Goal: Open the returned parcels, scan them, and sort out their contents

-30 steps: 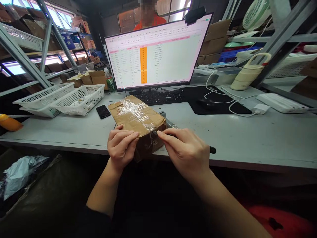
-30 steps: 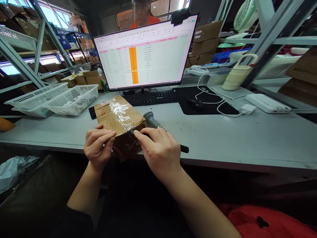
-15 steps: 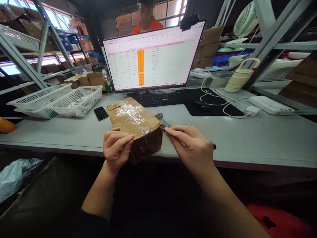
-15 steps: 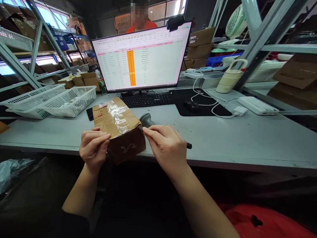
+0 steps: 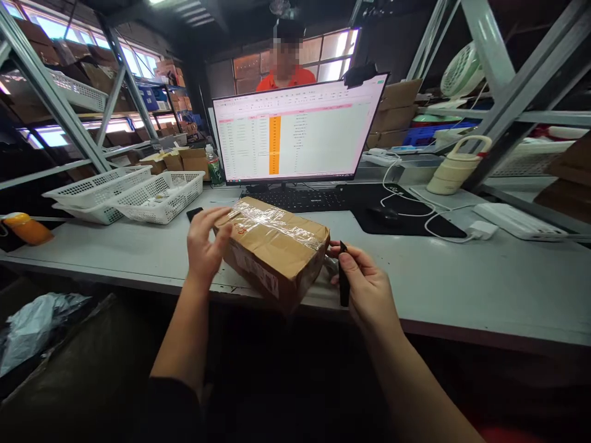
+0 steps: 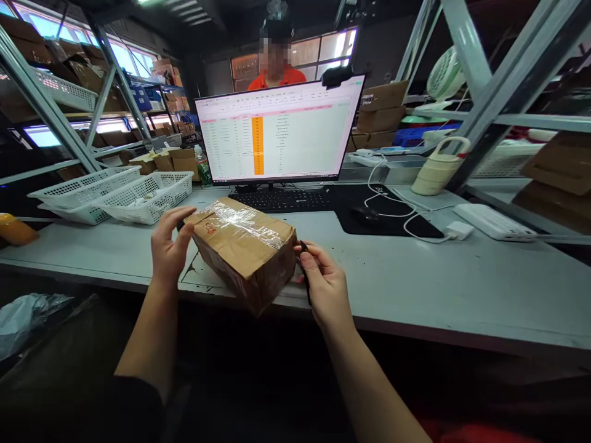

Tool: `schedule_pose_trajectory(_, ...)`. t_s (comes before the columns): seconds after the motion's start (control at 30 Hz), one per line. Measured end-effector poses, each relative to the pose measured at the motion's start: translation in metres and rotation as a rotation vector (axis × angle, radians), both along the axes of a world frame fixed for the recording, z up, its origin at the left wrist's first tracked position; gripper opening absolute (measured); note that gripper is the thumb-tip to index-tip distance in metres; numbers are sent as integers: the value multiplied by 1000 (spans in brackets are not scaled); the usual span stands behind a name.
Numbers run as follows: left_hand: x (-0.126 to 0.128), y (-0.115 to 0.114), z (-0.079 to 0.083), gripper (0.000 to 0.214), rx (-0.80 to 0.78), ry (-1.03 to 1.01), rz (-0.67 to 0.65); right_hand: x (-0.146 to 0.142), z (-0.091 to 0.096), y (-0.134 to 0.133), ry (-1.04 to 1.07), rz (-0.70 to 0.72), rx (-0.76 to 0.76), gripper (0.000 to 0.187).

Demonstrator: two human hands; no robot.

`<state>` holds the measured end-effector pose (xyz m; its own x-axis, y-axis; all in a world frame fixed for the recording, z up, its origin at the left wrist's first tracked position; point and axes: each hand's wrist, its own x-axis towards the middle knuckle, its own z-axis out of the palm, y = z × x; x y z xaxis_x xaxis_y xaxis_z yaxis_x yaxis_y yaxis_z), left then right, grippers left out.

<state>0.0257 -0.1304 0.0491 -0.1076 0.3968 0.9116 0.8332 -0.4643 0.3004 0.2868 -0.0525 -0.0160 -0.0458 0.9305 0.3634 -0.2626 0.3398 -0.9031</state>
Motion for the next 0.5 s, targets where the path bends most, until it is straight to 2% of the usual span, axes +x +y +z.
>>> schedule_pose_trajectory(0.1,-22,12,-12,37,-120,-18,27,4,0,8,-50,-70,59,36)
schedule_pose_trajectory(0.23,-13,12,-31,42,-181,118,19,3,3,14,-126,-48,33,40)
schedule_pose_trajectory(0.33,-25,20,-27,51,-235,116,19,-1,5,6,-198,-25,44,42)
schedule_pose_trajectory(0.43,-53,33,-16,62,-284,-21,-18,-8,3,-2,-166,5,37,43)
schedule_pose_trajectory(0.5,-65,33,-16,62,-301,-111,-62,-12,0,-1,-123,9,24,45)
